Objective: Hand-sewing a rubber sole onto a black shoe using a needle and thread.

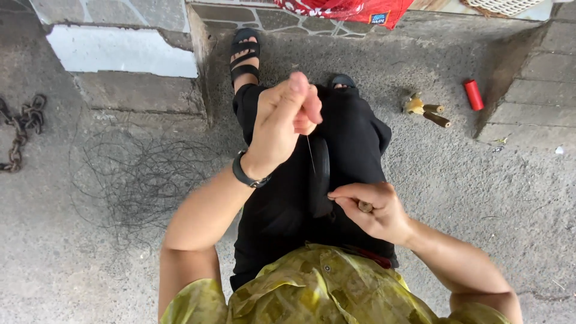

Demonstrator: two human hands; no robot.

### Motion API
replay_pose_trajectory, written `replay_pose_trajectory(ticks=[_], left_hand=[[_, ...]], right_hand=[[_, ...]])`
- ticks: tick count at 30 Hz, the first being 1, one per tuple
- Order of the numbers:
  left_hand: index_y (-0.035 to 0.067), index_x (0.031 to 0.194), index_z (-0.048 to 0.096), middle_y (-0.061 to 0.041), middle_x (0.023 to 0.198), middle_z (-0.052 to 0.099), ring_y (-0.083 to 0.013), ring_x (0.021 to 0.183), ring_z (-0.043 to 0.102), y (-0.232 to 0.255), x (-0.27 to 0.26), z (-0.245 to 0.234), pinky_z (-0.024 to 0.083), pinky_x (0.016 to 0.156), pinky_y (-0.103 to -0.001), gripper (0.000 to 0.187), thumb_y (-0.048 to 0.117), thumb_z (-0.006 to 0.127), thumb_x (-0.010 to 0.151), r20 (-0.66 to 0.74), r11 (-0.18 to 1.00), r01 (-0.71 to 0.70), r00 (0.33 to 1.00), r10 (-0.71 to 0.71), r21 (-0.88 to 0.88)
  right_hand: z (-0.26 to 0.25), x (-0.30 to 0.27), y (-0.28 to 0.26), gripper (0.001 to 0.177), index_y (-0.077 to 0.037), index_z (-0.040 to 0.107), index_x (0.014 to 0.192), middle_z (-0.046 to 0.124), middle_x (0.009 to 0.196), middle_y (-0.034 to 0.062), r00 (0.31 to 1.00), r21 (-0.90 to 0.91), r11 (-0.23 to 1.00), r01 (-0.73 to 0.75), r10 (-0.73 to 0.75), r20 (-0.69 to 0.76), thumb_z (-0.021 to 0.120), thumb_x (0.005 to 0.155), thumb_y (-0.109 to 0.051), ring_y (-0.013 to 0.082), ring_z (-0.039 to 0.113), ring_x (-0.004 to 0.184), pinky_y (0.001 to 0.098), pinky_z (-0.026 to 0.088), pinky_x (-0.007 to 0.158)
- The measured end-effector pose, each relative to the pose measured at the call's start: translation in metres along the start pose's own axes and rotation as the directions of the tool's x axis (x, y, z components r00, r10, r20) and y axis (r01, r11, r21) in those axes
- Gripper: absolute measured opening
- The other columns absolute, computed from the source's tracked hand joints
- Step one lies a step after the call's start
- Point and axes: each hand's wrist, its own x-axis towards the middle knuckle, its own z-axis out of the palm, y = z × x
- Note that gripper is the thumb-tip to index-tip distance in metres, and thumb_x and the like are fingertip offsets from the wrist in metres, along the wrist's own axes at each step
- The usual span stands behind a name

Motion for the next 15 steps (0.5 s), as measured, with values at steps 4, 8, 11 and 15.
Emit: replay_pose_trajectory(ticks=[4,8,11,15], left_hand=[[0.010,0.054,0.043,-0.003,0.050,0.041,-0.0121,0.044,0.041,0.006,-0.003,-0.024,0.035,0.045,-0.020,0.053,0.032,0.040,0.102,-0.012,0.988,0.114,0.993,-0.114,0.103],[0.004,0.089,0.046,-0.013,0.091,0.046,-0.0348,0.084,0.054,0.032,-0.026,-0.074,0.046,0.068,-0.042,0.022,0.000,0.067,0.086,0.325,-0.173,-0.289,0.913,0.245,0.942],[-0.006,0.095,0.051,-0.025,0.093,0.048,-0.0454,0.094,0.052,0.068,-0.052,-0.010,0.044,0.082,-0.047,0.008,-0.008,0.044,0.091,0.345,0.136,-0.379,0.912,0.224,0.915],[-0.004,0.137,0.043,-0.029,0.137,0.042,-0.0467,0.130,0.039,0.015,-0.119,-0.003,0.033,0.109,-0.051,0.073,0.012,0.079,0.076,0.409,0.359,-0.392,0.912,0.031,0.847]], right_hand=[[-0.005,0.001,-0.023,0.016,-0.004,0.070,0.095,0.054,0.046,0.0004,0.999,-0.163,0.987,-0.011,0.017,0.033,0.062,0.082,-0.001,0.0117,0.049,0.031,0.0259,0.049,0.035],[-0.019,-0.021,-0.023,0.027,-0.008,0.062,0.112,0.057,0.086,0.0056,0.951,-0.648,0.696,0.309,-0.230,0.206,0.046,0.093,-0.017,0.0228,0.061,0.053,0.0354,0.050,0.040],[-0.010,-0.026,-0.043,0.037,-0.015,0.065,0.119,0.054,0.086,0.0025,0.935,-0.779,0.518,0.353,-0.233,0.268,0.047,0.088,-0.006,0.0171,0.060,0.059,0.0298,0.050,0.043],[-0.002,-0.034,-0.036,0.042,-0.016,0.063,0.124,0.054,0.089,0.0030,0.938,-0.829,0.439,0.347,-0.190,0.292,0.051,0.086,-0.002,0.0201,0.062,0.070,0.0305,0.053,0.048]])
